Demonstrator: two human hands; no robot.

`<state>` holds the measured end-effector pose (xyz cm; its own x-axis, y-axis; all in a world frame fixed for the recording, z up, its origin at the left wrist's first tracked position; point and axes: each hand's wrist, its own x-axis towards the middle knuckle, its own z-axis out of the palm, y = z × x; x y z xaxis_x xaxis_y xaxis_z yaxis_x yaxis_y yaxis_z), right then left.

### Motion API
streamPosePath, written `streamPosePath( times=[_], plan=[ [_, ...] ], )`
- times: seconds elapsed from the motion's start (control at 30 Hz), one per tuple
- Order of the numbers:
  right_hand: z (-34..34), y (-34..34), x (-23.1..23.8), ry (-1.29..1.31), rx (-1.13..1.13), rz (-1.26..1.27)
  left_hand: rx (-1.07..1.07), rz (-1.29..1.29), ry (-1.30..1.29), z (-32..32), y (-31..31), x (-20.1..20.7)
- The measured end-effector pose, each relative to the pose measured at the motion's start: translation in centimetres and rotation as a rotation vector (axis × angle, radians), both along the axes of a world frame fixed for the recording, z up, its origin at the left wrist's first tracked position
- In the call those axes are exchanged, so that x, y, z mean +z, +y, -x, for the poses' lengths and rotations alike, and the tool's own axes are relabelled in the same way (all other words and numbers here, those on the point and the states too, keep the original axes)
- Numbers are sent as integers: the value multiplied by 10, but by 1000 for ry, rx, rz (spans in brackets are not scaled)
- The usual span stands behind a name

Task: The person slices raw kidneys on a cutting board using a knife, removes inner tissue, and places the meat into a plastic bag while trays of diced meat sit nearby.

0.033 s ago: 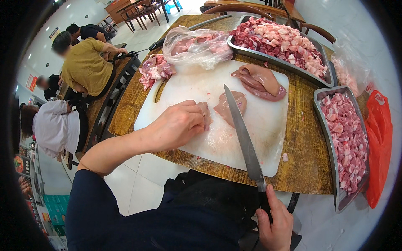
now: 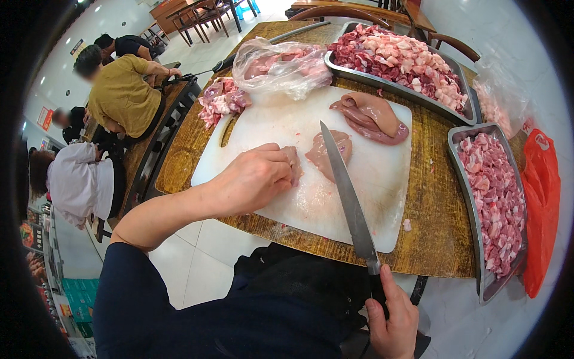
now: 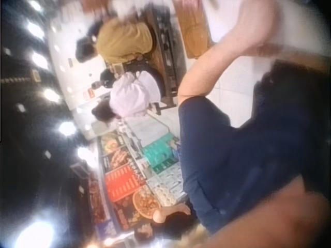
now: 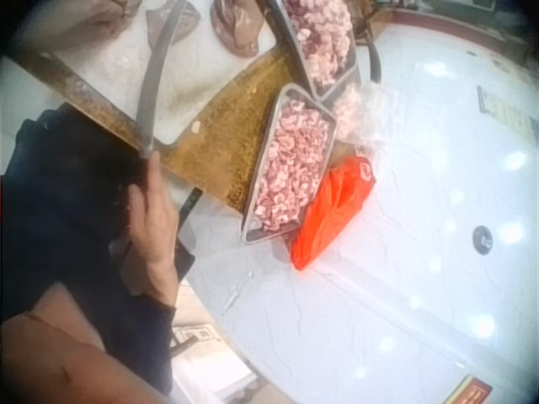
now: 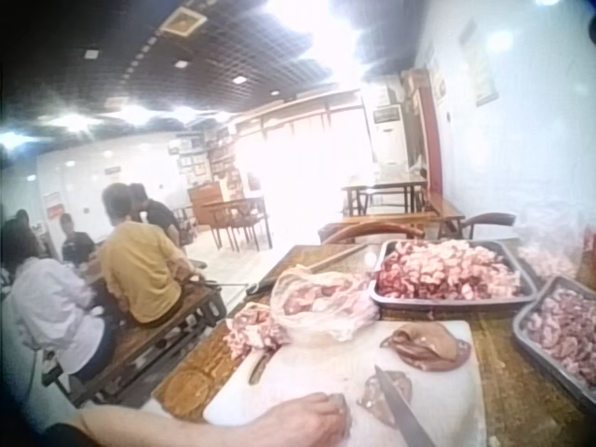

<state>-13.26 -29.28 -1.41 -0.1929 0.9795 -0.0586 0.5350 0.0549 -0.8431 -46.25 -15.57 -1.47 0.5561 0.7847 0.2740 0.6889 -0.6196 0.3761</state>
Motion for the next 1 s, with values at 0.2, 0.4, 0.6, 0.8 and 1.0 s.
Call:
streamPosePath(
  times=[0.2, 0.4, 0.6, 0.8, 1.0],
  plan=[
    [-1, -1, 1, -13, 13, -25, 17, -95, 163, 0, 0, -4],
    [-2, -4, -1, 57, -31, 31, 103, -120, 126, 5, 10, -19],
    [0, -3, 0, 181, -67, 108, 292, 465, -172, -7, 20, 9],
    [27, -2, 17, 509, -128, 334, 246, 777, -572, -35, 3, 4],
    [25, -14, -5, 642, -111, 490, 329, 739, -598, -36, -5, 2]
  ],
)
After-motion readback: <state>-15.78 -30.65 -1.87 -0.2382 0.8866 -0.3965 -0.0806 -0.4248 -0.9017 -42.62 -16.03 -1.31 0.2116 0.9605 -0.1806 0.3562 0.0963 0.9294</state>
